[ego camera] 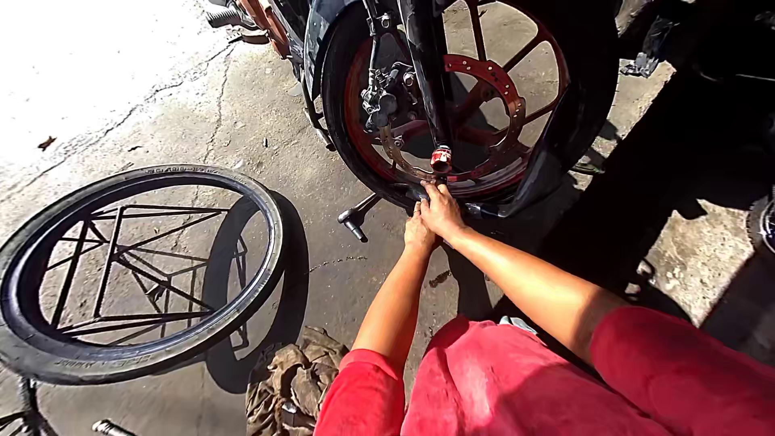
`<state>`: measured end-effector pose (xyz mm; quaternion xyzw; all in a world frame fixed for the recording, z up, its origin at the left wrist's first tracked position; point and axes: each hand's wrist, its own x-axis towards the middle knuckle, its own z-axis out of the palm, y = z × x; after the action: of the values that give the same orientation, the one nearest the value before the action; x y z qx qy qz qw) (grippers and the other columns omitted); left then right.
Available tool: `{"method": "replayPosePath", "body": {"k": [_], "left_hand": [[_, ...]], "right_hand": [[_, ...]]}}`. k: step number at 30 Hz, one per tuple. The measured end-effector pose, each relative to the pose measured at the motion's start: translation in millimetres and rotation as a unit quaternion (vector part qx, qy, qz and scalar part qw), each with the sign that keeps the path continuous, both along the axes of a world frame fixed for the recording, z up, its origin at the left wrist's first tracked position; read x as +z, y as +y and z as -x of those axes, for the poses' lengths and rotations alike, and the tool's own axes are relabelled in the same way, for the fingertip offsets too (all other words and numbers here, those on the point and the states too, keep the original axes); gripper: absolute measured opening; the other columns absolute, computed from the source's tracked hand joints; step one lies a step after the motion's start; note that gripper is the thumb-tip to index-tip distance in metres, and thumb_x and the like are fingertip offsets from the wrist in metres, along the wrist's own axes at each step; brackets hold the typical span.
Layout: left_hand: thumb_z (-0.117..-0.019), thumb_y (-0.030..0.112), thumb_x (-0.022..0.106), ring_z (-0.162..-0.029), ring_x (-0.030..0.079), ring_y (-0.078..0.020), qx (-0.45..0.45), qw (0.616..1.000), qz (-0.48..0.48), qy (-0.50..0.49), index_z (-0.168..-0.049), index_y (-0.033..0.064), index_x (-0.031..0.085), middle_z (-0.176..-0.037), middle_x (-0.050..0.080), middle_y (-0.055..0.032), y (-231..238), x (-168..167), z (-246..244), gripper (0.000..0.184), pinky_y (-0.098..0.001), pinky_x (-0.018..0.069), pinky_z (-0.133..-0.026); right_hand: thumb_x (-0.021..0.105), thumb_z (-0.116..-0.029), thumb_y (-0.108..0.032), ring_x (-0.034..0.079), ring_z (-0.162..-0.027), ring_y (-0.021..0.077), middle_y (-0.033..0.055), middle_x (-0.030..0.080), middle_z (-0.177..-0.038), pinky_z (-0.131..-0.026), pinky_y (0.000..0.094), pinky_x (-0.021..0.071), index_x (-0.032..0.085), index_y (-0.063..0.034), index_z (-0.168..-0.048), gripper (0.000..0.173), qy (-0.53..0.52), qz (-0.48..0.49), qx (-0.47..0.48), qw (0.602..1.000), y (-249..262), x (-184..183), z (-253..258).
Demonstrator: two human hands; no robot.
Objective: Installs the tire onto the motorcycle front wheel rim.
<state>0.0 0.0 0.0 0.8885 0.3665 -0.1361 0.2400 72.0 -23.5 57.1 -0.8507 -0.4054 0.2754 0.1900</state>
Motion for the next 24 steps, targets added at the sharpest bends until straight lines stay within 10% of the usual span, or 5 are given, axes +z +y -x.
{"method": "replayPosePath", "body": {"k": [4,11,17,24], "left_hand": [[-0.0956,0.024,0.058,-0.152,0.031,-0.0343,-0.038,0.998,-0.035,0.024,-0.152,0.0053,0.046,-0.16,0.041,-0.0141,14,-13,1,0.06,-0.0534,0.045,-0.11],[-0.0902,0.034,0.066,-0.152,0.032,-0.0327,-0.025,0.999,-0.021,0.027,-0.151,0.0075,0.046,-0.158,0.044,-0.0117,11,-2,2,0.069,-0.0528,0.0442,-0.111],[-0.0923,0.034,0.064,-0.152,0.031,-0.0339,-0.033,0.999,-0.013,0.04,-0.152,0.006,0.044,-0.158,0.044,-0.013,7,-1,-7,0.069,-0.0538,0.043,-0.112],[-0.0933,0.034,0.068,-0.126,0.06,-0.0271,0.198,0.958,0.104,-0.181,-0.132,-0.0024,0.061,-0.132,0.065,-0.0187,-22,-2,3,0.054,-0.0459,0.0457,-0.109]], "right_hand": [[0.049,-0.1083,-0.029,0.056,-0.132,0.0418,0.0254,0.052,-0.147,-0.107,0.0598,0.0458,0.047,-0.0073,-0.151,0.048,-0.001,0.179,0.008,0.984,-18,6,-32],[0.047,-0.1042,-0.002,0.06,-0.124,0.0479,0.0276,0.057,-0.141,-0.102,0.0618,0.0488,0.059,-0.0007,-0.138,0.036,-0.125,0.159,0.096,0.975,-17,-23,-47],[0.061,-0.0996,-0.015,0.055,-0.131,0.0448,0.0306,0.058,-0.137,-0.106,0.0637,0.0444,0.06,0.0108,-0.13,0.04,-0.082,0.31,0.178,0.93,7,12,-40],[0.047,-0.1059,-0.021,0.055,-0.136,0.0351,0.0171,0.058,-0.146,-0.112,0.0591,0.0427,0.047,-0.0088,-0.154,0.05,0.036,0.031,0.185,0.982,57,-3,15]]}}
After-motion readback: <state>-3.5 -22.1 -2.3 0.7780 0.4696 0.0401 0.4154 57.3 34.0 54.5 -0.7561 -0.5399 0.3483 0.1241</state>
